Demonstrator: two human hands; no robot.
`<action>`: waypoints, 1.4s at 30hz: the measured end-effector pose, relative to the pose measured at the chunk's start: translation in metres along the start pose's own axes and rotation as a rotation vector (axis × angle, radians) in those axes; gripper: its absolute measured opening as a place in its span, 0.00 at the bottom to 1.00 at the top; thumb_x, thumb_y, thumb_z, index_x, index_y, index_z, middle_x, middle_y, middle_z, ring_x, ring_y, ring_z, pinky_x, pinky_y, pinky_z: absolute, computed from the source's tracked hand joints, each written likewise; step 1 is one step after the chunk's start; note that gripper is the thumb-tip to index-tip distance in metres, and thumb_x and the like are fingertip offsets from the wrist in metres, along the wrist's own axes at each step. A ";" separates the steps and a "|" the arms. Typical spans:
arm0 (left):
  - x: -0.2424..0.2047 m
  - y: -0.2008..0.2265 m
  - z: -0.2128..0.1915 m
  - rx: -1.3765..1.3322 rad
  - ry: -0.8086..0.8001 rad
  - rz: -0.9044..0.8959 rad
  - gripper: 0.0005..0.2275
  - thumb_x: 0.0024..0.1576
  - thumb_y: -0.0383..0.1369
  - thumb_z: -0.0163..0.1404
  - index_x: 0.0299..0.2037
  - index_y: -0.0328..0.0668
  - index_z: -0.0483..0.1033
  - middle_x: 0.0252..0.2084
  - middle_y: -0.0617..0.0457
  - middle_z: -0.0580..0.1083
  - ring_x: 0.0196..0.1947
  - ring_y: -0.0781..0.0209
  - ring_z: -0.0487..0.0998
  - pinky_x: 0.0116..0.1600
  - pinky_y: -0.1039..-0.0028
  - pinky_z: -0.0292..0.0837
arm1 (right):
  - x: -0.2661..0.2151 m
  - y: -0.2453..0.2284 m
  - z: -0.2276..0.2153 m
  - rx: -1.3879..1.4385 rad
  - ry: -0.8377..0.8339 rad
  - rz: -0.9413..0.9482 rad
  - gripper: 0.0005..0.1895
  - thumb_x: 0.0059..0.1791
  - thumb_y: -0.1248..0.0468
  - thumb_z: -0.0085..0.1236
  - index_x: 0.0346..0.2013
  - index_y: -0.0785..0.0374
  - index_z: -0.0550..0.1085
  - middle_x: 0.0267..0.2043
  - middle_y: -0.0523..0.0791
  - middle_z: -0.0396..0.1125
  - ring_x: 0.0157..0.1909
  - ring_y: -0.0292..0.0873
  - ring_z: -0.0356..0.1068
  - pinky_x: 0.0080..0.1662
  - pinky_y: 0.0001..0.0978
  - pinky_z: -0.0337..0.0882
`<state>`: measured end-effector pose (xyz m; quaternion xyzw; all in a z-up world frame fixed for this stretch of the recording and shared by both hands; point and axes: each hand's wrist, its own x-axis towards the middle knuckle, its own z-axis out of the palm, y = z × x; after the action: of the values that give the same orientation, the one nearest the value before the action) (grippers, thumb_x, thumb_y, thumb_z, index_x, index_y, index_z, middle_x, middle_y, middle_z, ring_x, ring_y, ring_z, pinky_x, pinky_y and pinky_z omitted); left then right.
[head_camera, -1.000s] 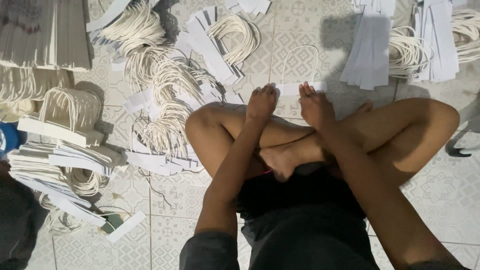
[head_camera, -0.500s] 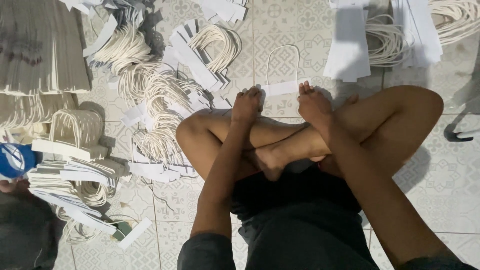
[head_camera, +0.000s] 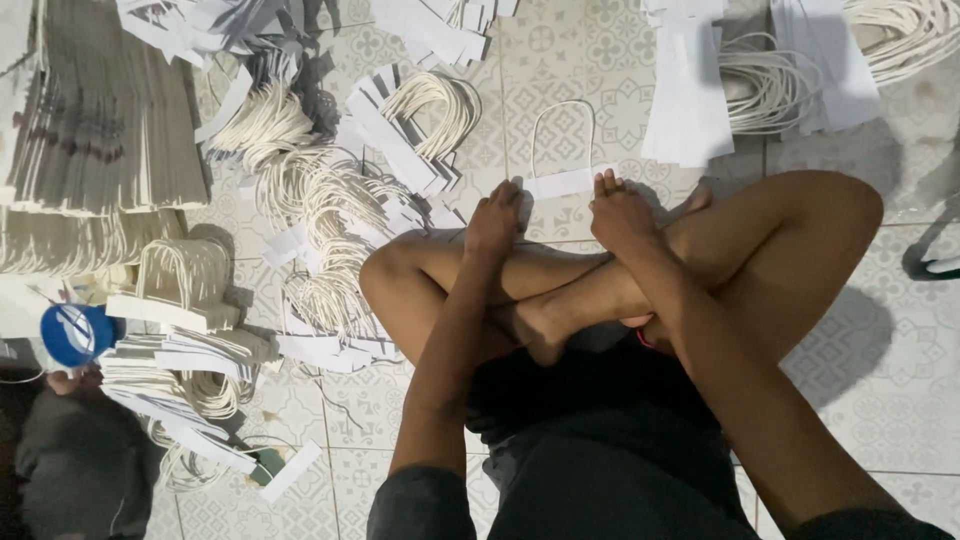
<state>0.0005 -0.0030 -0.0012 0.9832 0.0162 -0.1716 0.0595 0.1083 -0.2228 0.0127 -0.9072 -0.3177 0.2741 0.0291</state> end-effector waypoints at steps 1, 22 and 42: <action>0.001 0.000 0.002 0.012 -0.014 -0.008 0.23 0.59 0.37 0.59 0.64 0.42 0.72 0.64 0.49 0.65 0.71 0.50 0.64 0.63 0.63 0.72 | -0.002 -0.001 -0.003 -0.002 -0.005 0.001 0.30 0.61 0.57 0.34 0.74 0.75 0.55 0.74 0.65 0.52 0.75 0.62 0.55 0.70 0.53 0.56; 0.017 0.083 -0.017 -0.090 -0.034 -0.083 0.31 0.63 0.46 0.51 0.73 0.41 0.57 0.73 0.41 0.53 0.77 0.41 0.50 0.71 0.53 0.63 | 0.010 0.003 0.031 0.003 0.126 0.005 0.30 0.59 0.59 0.39 0.73 0.75 0.57 0.73 0.66 0.53 0.71 0.64 0.61 0.61 0.54 0.66; 0.027 0.093 0.010 0.021 -0.187 -0.009 0.49 0.55 0.65 0.41 0.79 0.54 0.28 0.81 0.42 0.26 0.80 0.40 0.24 0.77 0.39 0.24 | 0.012 0.004 0.042 -0.074 0.138 0.026 0.31 0.60 0.56 0.36 0.75 0.71 0.55 0.74 0.60 0.56 0.71 0.57 0.60 0.71 0.57 0.50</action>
<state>0.0279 -0.0965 -0.0091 0.9634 0.0133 -0.2630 0.0497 0.0967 -0.2243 -0.0301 -0.9284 -0.3130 0.1996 0.0138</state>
